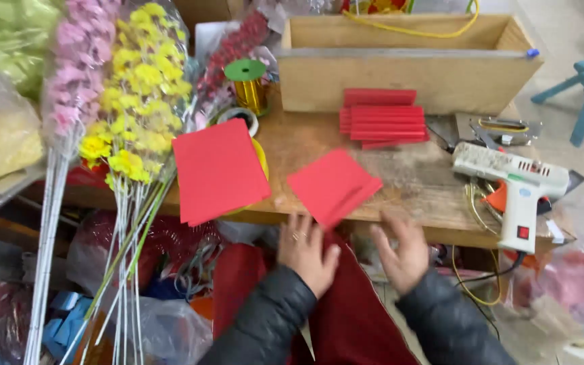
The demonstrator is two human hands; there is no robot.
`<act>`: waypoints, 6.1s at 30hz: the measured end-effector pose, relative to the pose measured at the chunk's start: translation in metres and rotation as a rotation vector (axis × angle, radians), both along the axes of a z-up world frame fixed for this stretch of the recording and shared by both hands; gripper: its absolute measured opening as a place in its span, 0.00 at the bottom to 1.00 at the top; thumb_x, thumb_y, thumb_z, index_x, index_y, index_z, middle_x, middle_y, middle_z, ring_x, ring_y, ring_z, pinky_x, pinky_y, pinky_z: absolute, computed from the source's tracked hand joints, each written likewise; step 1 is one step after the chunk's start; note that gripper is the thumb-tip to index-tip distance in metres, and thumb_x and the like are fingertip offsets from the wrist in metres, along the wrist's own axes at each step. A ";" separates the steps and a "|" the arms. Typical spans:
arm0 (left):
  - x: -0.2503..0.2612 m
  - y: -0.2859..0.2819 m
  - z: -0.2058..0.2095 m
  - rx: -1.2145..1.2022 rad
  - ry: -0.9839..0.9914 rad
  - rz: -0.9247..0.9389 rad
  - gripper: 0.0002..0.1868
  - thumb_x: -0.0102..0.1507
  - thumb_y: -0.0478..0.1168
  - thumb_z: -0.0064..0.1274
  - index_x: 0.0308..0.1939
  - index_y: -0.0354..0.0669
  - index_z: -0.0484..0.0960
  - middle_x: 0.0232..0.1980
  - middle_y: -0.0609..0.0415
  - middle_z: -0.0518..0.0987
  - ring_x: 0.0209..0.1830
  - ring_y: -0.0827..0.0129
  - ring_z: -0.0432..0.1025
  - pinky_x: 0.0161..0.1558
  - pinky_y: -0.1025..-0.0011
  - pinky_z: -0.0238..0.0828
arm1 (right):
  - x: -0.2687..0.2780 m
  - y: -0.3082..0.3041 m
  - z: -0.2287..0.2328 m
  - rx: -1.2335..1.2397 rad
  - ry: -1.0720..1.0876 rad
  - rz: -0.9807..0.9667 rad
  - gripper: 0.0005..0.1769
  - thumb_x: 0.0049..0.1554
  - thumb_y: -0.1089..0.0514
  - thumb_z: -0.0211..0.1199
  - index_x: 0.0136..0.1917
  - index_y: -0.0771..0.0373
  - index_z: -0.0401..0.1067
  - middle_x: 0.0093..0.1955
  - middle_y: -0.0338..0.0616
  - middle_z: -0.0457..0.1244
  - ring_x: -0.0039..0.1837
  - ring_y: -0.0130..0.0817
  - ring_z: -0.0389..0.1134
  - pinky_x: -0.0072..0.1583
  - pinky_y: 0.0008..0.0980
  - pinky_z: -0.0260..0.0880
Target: Folding small red paper sheets into rectangular shapes for decorations
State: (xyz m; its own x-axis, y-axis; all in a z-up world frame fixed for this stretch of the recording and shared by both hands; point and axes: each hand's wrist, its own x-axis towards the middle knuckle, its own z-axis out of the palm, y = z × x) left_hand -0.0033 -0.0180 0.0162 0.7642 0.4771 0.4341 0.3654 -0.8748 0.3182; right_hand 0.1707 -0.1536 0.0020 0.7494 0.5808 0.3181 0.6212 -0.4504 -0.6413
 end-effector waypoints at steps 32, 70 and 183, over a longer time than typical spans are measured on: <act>0.049 0.089 -0.080 0.285 -0.293 -0.205 0.14 0.67 0.47 0.57 0.54 0.50 0.86 0.50 0.51 0.80 0.56 0.49 0.77 0.52 0.56 0.79 | 0.080 0.044 -0.018 -0.171 -0.432 0.502 0.14 0.68 0.54 0.58 0.65 0.48 0.76 0.52 0.35 0.58 0.50 0.40 0.68 0.46 0.42 0.78; 0.064 0.129 -0.078 -0.058 -0.054 -0.213 0.09 0.62 0.55 0.63 0.42 0.63 0.88 0.42 0.62 0.79 0.47 0.61 0.76 0.51 0.64 0.76 | 0.080 0.058 -0.016 -0.080 0.083 0.285 0.10 0.53 0.49 0.77 0.47 0.51 0.83 0.46 0.41 0.64 0.47 0.41 0.71 0.53 0.45 0.73; 0.026 0.015 -0.006 -0.099 0.446 0.358 0.51 0.64 0.63 0.41 0.79 0.27 0.53 0.80 0.29 0.54 0.81 0.31 0.41 0.73 0.20 0.19 | 0.054 -0.006 0.005 -0.433 -0.374 0.349 0.36 0.62 0.28 0.52 0.82 0.23 0.54 0.79 0.40 0.49 0.84 0.59 0.44 0.76 0.68 0.43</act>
State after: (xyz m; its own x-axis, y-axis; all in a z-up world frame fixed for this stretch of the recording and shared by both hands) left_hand 0.0226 -0.0032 0.0097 0.6462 0.7617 0.0474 0.7508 -0.6457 0.1391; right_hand 0.2247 -0.1595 0.0075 0.3789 0.9028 0.2033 0.9224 -0.3509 -0.1612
